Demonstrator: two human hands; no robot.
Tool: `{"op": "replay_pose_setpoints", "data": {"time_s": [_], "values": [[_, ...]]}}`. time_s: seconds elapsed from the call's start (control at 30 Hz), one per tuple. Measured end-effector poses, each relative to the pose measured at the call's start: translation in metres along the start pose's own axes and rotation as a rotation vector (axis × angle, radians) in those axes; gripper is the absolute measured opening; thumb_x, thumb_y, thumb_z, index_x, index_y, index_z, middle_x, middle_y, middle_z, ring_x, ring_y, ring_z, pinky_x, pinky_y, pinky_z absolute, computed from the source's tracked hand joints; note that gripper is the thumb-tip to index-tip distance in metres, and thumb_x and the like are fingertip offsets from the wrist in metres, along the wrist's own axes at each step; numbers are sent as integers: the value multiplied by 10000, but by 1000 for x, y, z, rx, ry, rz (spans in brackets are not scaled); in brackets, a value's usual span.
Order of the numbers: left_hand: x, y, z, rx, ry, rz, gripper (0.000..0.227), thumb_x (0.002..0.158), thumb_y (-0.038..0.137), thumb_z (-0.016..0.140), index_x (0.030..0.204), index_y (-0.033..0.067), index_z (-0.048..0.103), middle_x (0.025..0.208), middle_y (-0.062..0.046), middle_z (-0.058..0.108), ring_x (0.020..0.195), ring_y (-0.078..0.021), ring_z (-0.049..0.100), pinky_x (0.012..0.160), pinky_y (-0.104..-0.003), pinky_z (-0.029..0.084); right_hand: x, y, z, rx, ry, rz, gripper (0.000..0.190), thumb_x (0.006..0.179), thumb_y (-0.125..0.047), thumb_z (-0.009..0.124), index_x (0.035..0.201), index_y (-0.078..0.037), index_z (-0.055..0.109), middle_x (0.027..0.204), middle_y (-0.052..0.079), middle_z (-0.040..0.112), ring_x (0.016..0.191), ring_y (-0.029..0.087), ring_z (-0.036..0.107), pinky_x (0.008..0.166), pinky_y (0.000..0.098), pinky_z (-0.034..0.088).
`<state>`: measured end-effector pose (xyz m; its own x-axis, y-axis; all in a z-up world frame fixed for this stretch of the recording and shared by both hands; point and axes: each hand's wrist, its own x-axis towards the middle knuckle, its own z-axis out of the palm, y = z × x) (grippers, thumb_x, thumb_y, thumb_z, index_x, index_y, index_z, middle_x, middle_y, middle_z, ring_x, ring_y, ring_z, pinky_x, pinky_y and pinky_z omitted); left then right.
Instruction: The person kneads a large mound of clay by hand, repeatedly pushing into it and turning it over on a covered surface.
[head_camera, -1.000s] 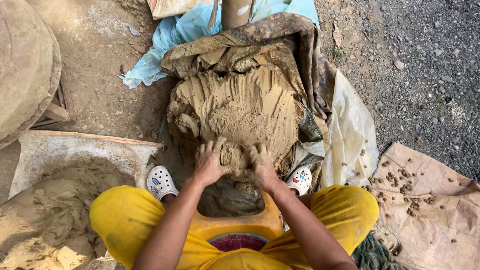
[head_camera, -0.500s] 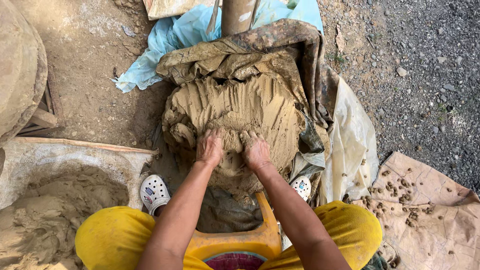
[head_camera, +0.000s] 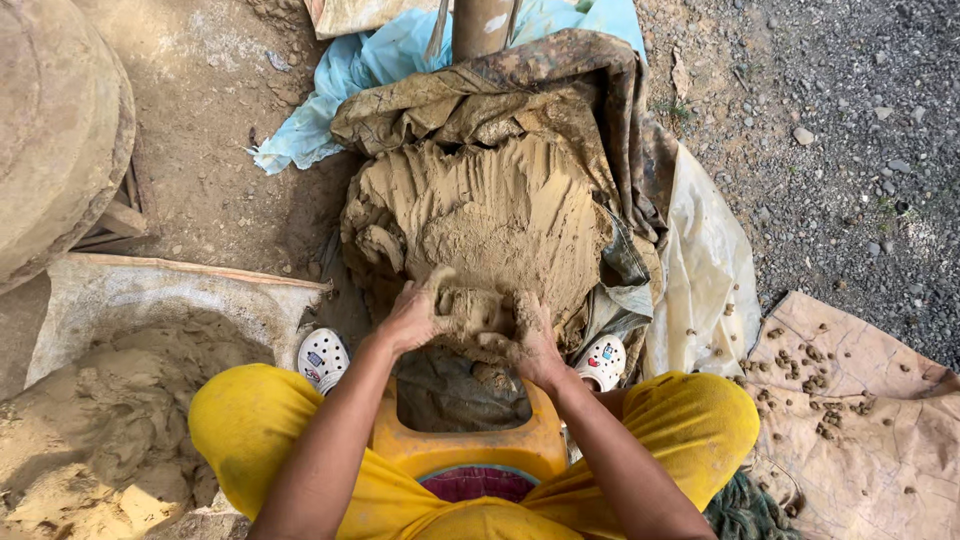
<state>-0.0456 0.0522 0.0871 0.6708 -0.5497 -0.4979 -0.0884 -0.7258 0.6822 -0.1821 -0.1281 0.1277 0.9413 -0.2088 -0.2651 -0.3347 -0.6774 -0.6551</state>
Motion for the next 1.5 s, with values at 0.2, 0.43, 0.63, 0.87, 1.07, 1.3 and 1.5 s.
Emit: {"op": "replay_pose_setpoints", "data": {"time_s": [0.2, 0.43, 0.63, 0.87, 1.07, 1.3, 1.5], "values": [[9, -22, 70, 670, 184, 80, 814, 927, 168, 719, 1581, -15, 272, 1551, -269, 344, 1437, -417, 317, 1211, -569, 281, 15, -15, 16, -742, -43, -194, 784, 919, -316, 730, 1594, -248, 337, 1529, 236, 386, 1262, 424, 445, 928, 528, 465], [94, -42, 60, 814, 436, 270, 720, 784, 17, 558, 1490, 73, 427, 1473, -235, 459, 1336, -412, 450, 1087, -620, 384, 88, 28, 37, -840, -33, -217, 789, 875, -295, 652, 1555, -168, 275, 1524, 251, 362, 1286, 489, 419, 946, 599, 429], [138, -33, 26, 275, 117, -110, 637, 1049, -50, 390, 1650, 154, 340, 1352, -248, 630, 1188, -344, 677, 1040, -474, 612, 150, 48, 32, -500, -44, 101, 601, 912, -83, 504, 1509, -143, 489, 1418, 225, 545, 1174, 353, 584, 970, 484, 506], [91, -3, 21, 579, 277, 48, 970, 842, 331, 780, 1604, 18, 268, 1539, -248, 468, 1380, -359, 502, 1169, -494, 417, 119, 29, 30, -526, 246, -132, 680, 807, -170, 670, 1453, -56, 494, 1435, 270, 490, 1191, 391, 537, 991, 481, 485], [2, -20, 3, -210, 36, 56, 1089, 830, 498, 806, 1601, 111, 142, 1641, -210, 278, 1484, -351, 326, 1220, -540, 273, 17, -10, -10, -211, -105, -46, 647, 918, -284, 701, 1504, -149, 462, 1429, 185, 461, 1338, 358, 440, 1181, 512, 382], [26, -22, 60, 502, 357, 82, 543, 982, 344, 492, 1436, 52, 429, 1329, -211, 554, 1248, -336, 525, 1091, -499, 448, 32, -15, 12, -345, -96, 26, 563, 877, -57, 616, 1423, -153, 522, 1518, 240, 365, 1416, 464, 328, 1154, 626, 331], [82, 3, 14, 376, 143, -74, 613, 1134, 468, 214, 1307, -12, 552, 1162, -215, 643, 1054, -290, 653, 936, -450, 579, 117, 19, 21, -586, -98, -93, 611, 878, -119, 579, 1484, -187, 536, 1536, 256, 405, 1339, 492, 456, 1062, 598, 438]]}}
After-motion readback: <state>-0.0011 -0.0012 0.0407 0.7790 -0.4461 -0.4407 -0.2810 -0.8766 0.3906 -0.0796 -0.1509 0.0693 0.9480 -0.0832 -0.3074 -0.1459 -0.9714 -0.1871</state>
